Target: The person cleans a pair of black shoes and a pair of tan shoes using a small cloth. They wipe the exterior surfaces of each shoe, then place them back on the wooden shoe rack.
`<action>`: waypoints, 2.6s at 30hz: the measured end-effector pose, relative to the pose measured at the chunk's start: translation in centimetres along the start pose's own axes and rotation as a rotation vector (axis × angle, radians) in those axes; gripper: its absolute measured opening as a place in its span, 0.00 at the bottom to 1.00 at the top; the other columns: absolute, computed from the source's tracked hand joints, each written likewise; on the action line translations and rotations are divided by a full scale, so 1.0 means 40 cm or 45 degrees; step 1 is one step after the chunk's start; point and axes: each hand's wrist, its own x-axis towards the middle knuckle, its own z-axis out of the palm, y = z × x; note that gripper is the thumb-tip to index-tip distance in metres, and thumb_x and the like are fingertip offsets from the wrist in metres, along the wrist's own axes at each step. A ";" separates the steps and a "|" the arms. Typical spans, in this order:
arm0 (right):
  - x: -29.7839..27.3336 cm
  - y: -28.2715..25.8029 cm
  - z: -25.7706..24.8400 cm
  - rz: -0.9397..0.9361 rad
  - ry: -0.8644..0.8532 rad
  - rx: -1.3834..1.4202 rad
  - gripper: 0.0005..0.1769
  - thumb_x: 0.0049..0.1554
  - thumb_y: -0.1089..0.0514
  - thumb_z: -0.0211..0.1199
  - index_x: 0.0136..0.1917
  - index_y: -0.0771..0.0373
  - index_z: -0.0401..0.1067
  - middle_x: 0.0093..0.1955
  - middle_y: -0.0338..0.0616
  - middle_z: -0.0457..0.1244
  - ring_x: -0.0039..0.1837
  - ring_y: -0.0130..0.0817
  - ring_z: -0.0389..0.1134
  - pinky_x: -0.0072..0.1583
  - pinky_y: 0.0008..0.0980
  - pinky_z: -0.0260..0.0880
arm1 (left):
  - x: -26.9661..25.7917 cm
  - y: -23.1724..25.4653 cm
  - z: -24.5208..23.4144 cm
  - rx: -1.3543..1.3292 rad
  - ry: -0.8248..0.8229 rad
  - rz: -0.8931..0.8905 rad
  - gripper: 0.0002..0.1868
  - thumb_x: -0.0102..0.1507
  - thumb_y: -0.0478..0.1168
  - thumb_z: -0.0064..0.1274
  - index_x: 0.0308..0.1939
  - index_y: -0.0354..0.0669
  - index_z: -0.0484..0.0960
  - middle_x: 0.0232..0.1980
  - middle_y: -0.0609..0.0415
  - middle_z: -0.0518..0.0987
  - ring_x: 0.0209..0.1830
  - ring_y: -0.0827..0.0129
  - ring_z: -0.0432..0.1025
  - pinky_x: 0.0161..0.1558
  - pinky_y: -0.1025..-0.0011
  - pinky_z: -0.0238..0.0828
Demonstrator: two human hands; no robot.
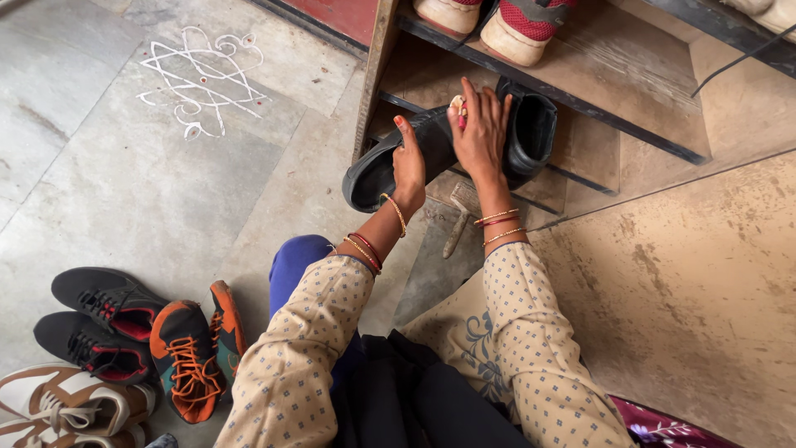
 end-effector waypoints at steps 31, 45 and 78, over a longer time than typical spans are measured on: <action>-0.027 -0.140 0.038 -0.273 -0.068 0.380 0.14 0.68 0.55 0.54 0.62 0.59 0.76 0.62 0.40 0.69 0.74 0.42 0.63 0.81 0.61 0.28 | 0.047 -0.020 -0.007 -0.751 -0.632 0.182 0.66 0.54 0.87 0.23 0.82 0.44 0.43 0.85 0.46 0.44 0.85 0.56 0.39 0.80 0.54 0.33; -0.003 0.016 -0.011 -0.079 0.105 -0.082 0.11 0.72 0.55 0.55 0.53 0.59 0.77 0.54 0.42 0.70 0.68 0.42 0.67 0.78 0.64 0.24 | -0.001 0.010 0.005 -0.503 -0.476 0.153 0.66 0.51 0.88 0.19 0.81 0.53 0.27 0.85 0.58 0.25 0.84 0.64 0.23 0.76 0.54 0.19; -0.027 0.040 -0.003 -0.092 0.200 -0.104 0.10 0.71 0.56 0.57 0.55 0.62 0.76 0.57 0.43 0.70 0.68 0.45 0.66 0.79 0.60 0.28 | 0.002 0.018 0.006 -0.484 -0.489 0.149 0.66 0.53 0.87 0.22 0.82 0.48 0.31 0.86 0.52 0.31 0.85 0.61 0.28 0.77 0.52 0.24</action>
